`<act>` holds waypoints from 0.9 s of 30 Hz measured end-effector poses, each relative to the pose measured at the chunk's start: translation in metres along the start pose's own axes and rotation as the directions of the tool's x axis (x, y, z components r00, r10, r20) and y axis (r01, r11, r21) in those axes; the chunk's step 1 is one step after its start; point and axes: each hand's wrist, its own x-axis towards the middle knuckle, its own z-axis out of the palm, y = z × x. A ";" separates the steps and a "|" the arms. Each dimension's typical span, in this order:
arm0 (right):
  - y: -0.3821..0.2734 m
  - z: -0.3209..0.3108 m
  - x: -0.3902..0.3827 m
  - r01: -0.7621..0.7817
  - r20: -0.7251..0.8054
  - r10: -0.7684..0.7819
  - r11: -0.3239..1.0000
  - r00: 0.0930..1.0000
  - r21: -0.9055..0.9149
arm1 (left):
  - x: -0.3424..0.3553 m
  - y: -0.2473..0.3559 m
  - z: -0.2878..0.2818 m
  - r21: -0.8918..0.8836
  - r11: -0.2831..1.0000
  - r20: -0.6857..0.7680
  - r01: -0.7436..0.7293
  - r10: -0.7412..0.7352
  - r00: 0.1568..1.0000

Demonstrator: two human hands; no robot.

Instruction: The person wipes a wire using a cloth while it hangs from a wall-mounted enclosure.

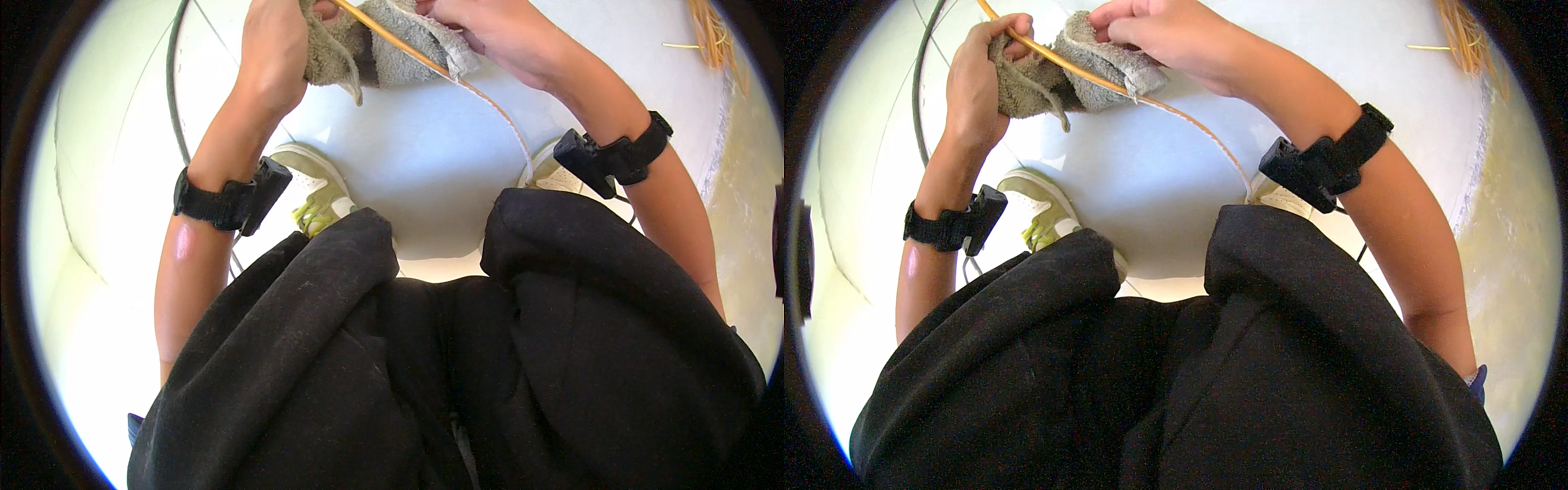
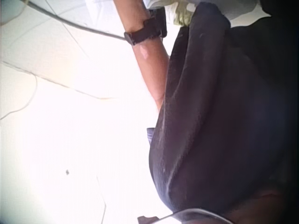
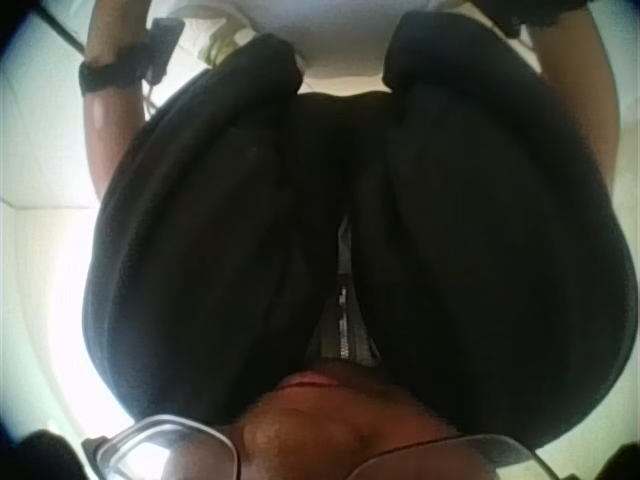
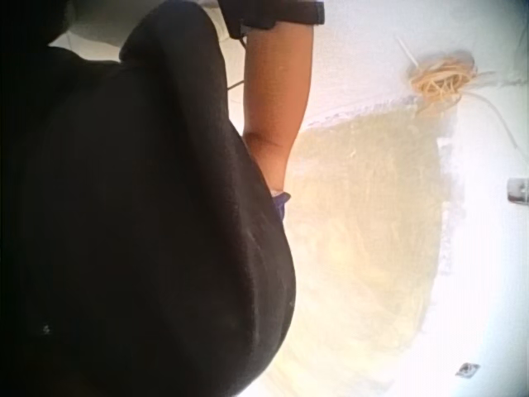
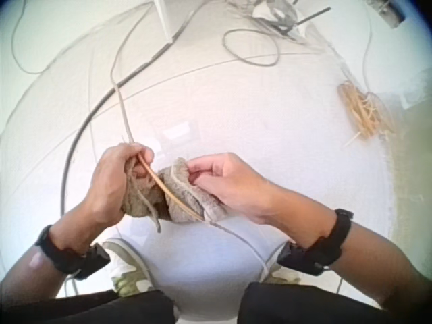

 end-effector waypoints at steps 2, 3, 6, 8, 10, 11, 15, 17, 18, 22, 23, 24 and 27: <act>0.007 0.001 -0.001 0.023 0.016 -0.024 0.995 1.000 0.095 | -0.003 0.004 -0.004 0.058 0.998 0.092 0.002 -0.007 0.996; 0.007 0.000 -0.003 0.034 0.017 -0.037 0.990 0.999 0.140 | -0.005 0.009 -0.004 0.144 0.989 0.137 -0.036 0.016 0.990; 0.002 -0.002 -0.006 0.043 0.078 -0.053 0.992 0.996 0.119 | -0.002 0.013 0.000 0.182 0.983 0.170 -0.019 -0.012 0.985; -0.009 -0.004 -0.010 -0.002 0.094 0.000 1.000 0.996 0.014 | 0.000 0.015 0.009 0.105 0.994 0.123 -0.028 0.015 0.992; -0.008 -0.006 -0.005 -0.010 0.163 0.022 0.998 0.986 -0.069 | -0.005 0.019 0.026 0.017 0.994 0.005 -0.104 0.104 0.995; -0.005 -0.008 -0.002 0.005 0.196 0.016 0.994 0.981 -0.106 | -0.002 0.017 0.024 0.013 0.996 0.030 -0.091 0.091 0.995; -0.003 0.000 0.000 -0.016 0.210 0.039 0.994 0.977 -0.107 | 0.006 0.012 0.018 0.035 0.998 0.055 -0.043 0.041 0.998; 0.000 0.000 0.004 -0.014 0.218 0.046 0.989 0.975 -0.148 | 0.005 0.012 0.021 0.047 0.999 0.021 -0.025 0.024 0.999; 0.001 0.000 0.005 -0.013 0.220 0.050 0.986 0.974 -0.169 | 0.004 0.012 0.023 0.046 0.999 0.000 -0.017 0.017 1.000; 0.017 0.008 0.012 0.225 0.115 -0.197 0.921 0.974 -0.319 | 0.008 0.007 0.022 0.031 0.996 -0.069 -0.087 0.089 0.994; 0.016 0.008 0.015 0.203 0.097 -0.179 0.902 0.979 -0.382 | 0.009 0.008 0.023 0.052 0.993 -0.122 -0.103 0.109 0.987; 0.014 0.008 0.017 0.179 0.077 -0.161 0.878 0.984 -0.445 | 0.010 0.009 0.026 0.074 0.990 -0.172 -0.117 0.129 0.977; 0.010 0.014 0.016 0.213 -0.002 -0.240 0.865 0.971 -0.454 | 0.013 0.007 0.030 0.085 0.988 -0.265 -0.131 0.149 0.953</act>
